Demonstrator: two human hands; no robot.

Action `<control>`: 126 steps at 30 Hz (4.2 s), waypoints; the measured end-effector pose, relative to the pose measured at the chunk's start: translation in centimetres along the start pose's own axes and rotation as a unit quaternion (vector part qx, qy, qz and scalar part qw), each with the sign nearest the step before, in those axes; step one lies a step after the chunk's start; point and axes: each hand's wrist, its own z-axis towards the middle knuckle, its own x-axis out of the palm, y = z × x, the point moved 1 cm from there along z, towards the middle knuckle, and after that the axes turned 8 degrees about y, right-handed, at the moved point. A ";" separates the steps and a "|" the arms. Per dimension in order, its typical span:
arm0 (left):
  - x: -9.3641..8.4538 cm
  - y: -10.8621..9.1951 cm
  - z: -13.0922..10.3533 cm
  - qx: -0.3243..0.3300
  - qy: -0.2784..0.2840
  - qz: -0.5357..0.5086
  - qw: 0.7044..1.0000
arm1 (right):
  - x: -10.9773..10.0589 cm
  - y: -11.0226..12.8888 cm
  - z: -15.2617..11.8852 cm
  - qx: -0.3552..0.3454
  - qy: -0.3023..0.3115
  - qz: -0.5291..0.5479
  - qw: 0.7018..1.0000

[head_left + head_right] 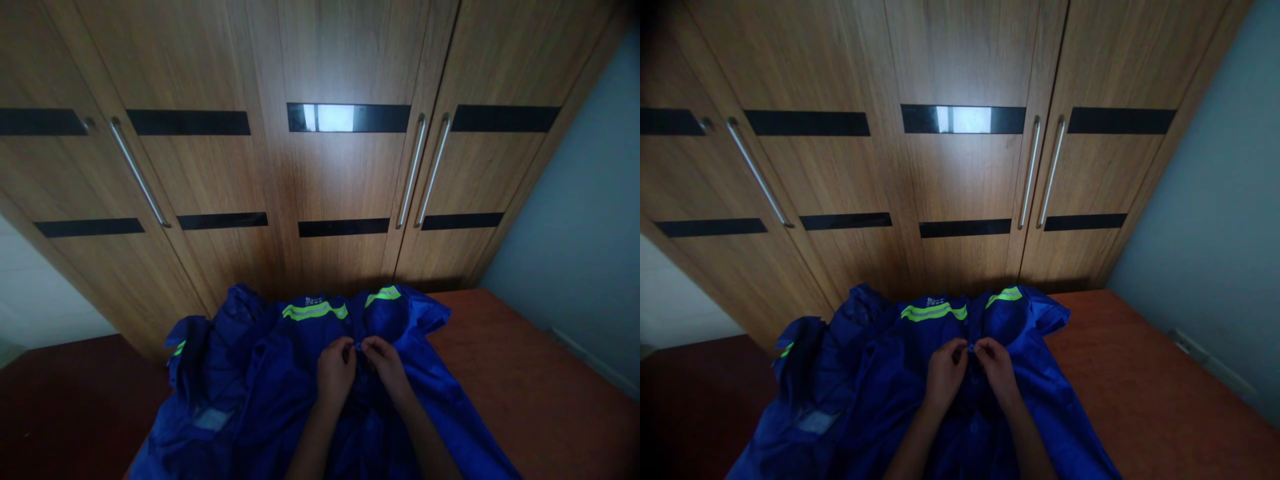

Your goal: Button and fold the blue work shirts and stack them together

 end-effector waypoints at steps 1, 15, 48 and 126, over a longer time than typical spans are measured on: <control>0.0 0.1 -0.1 -0.002 0.009 0.005 1.000 | 0.0 -0.1 0.2 -0.010 -0.016 -0.036 0.999; 0.2 0.5 -0.2 -0.020 0.057 0.042 0.997 | 0.3 -0.7 6.4 0.010 -0.183 -0.117 0.976; -1.4 1.1 7.5 -0.046 -0.031 -0.088 0.995 | -1.1 1.4 3.7 -0.061 -0.127 0.110 0.984; -1.5 -0.4 3.7 -0.027 -0.048 -0.164 0.985 | 1.6 2.0 1.1 -0.126 0.063 -0.067 0.988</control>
